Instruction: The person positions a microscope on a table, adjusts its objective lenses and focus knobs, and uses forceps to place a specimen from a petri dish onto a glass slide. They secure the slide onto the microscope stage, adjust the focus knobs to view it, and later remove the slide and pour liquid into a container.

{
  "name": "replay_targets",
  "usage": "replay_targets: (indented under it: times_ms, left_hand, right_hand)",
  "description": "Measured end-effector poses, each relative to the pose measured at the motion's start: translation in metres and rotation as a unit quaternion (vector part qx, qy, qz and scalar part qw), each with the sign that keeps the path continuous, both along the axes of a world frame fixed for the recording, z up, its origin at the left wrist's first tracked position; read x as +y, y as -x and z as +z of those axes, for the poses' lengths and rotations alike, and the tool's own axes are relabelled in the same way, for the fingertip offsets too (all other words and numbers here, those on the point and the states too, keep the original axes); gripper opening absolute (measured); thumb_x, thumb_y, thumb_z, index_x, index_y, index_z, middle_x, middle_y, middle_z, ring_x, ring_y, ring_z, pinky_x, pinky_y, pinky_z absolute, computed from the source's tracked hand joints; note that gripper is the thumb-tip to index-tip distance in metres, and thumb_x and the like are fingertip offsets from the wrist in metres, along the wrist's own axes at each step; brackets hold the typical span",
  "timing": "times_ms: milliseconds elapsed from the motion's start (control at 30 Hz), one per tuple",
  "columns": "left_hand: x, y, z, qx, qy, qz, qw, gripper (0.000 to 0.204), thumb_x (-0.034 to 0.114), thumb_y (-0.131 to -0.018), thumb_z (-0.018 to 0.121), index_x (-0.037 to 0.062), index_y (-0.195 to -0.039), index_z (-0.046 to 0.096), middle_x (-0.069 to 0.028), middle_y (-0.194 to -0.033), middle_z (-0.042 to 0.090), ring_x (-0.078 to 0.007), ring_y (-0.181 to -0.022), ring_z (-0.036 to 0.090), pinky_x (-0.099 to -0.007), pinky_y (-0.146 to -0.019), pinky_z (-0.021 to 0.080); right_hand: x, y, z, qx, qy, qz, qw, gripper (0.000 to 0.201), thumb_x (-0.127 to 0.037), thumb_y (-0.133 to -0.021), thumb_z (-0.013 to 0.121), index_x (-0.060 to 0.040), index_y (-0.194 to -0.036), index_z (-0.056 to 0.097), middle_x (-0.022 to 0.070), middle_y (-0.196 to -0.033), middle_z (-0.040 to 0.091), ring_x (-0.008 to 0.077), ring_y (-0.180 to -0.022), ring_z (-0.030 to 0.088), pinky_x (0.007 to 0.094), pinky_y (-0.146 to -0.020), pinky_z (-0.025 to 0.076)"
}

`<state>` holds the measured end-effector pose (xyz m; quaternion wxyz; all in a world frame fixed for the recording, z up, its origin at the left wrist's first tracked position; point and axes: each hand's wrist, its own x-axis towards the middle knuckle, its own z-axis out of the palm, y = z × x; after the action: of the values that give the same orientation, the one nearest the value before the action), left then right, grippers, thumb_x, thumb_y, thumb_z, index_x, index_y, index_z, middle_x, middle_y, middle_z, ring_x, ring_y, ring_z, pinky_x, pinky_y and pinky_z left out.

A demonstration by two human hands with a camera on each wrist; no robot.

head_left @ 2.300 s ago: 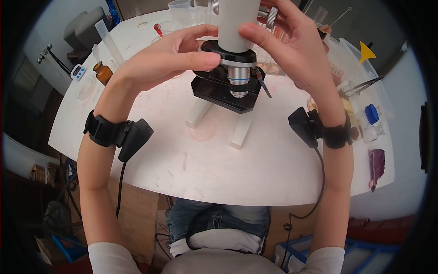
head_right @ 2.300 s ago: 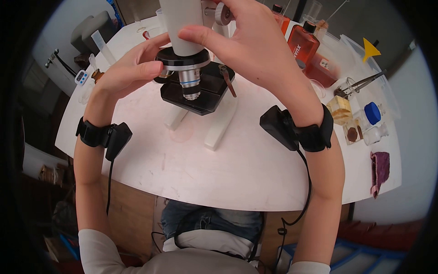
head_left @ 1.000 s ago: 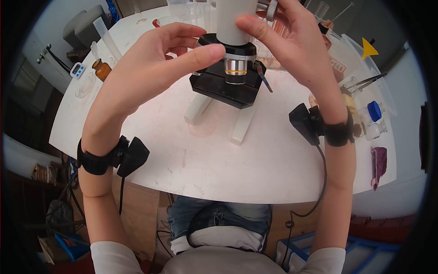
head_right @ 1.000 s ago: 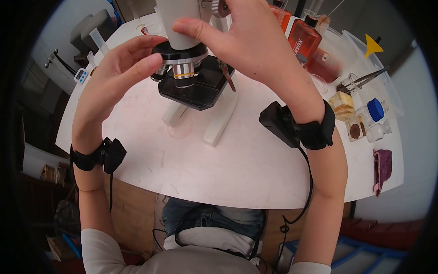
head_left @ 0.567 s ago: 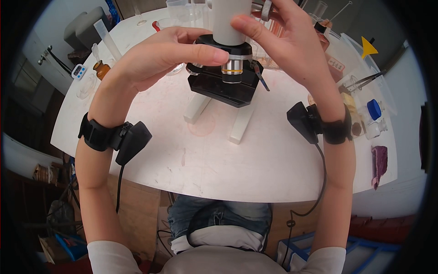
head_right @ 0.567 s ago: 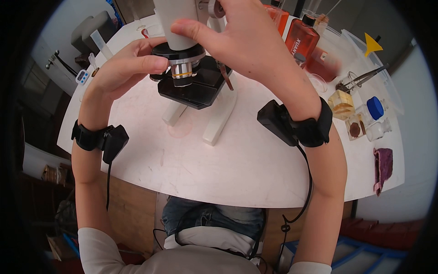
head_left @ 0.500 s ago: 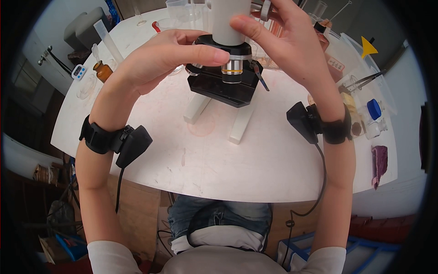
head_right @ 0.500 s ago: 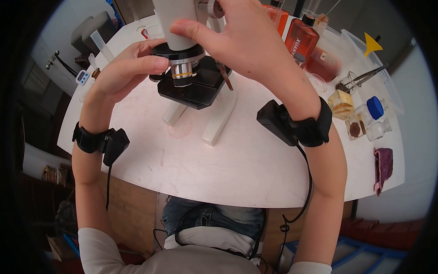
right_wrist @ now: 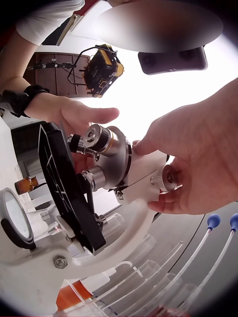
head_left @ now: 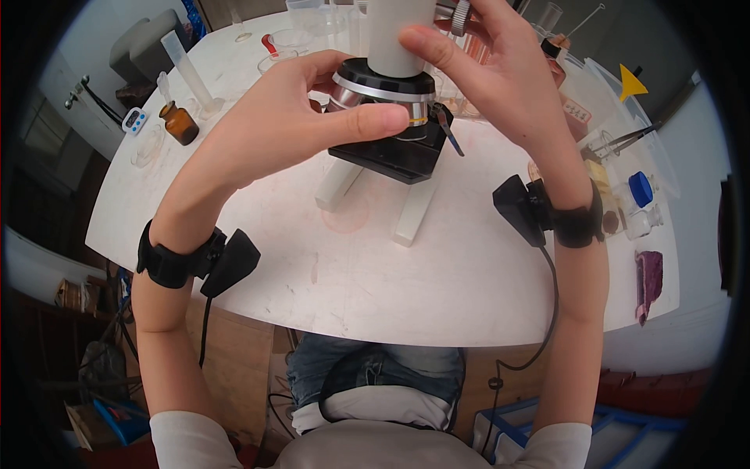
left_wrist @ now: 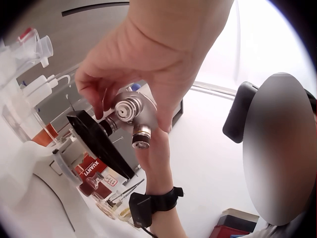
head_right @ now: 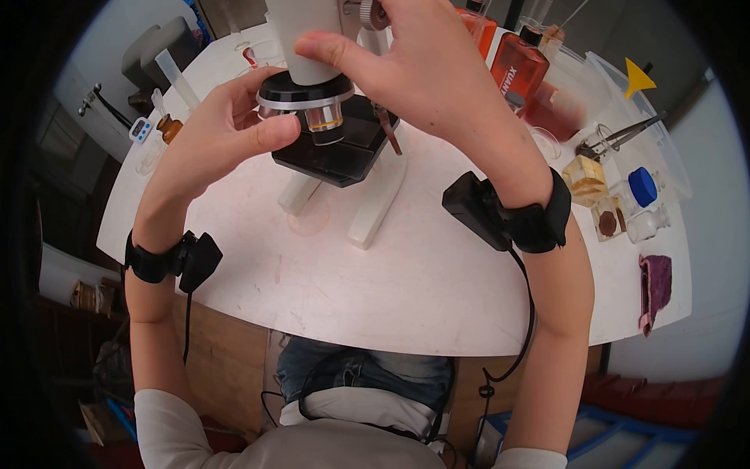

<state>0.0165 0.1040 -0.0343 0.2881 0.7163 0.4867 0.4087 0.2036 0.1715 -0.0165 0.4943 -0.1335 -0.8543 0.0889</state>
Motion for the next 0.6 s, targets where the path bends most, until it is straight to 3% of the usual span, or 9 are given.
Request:
replay_targets:
  times_ms: [67,267,600]
  left_hand:
    - [0.001,-0.001,-0.006,0.012,-0.023,-0.003,1.000,0.073,0.054,-0.059,0.074,-0.0056,-0.099,0.058,-0.0098,-0.082,0.058,-0.0143,-0.077,0.055,-0.0228,-0.064,0.044]
    - [0.007,-0.005,-0.011,-0.078,-0.001,0.013,0.997,0.078,0.053,-0.058,0.076,-0.0068,-0.102,0.053,-0.0102,-0.085,0.057,-0.0141,-0.076,0.055,-0.0228,-0.066,0.045]
    - [0.013,0.005,0.003,-0.058,0.040,-0.033,0.997,0.056,0.039,-0.062,0.075,-0.0001,-0.100,0.061,-0.0044,-0.080,0.061,-0.0076,-0.070,0.056,-0.0176,-0.063,0.040]
  right_hand:
    - [-0.018,-0.004,0.006,-0.033,-0.006,-0.042,0.999,0.047,-0.023,-0.077,0.066,0.0049,-0.110,0.048,0.0172,-0.100,0.055,0.0253,-0.098,0.054,0.0332,-0.084,0.041]
    - [0.008,-0.001,-0.004,-0.005,-0.007,-0.005,1.000,0.046,-0.023,-0.078,0.066,0.0052,-0.110,0.048,0.0174,-0.100,0.056,0.0254,-0.098,0.054,0.0329,-0.083,0.041]
    - [0.009,0.000,-0.004,-0.006,-0.004,-0.008,1.000,0.047,-0.024,-0.078,0.065,0.0058,-0.110,0.048,0.0176,-0.101,0.055,0.0256,-0.098,0.054,0.0331,-0.083,0.041]
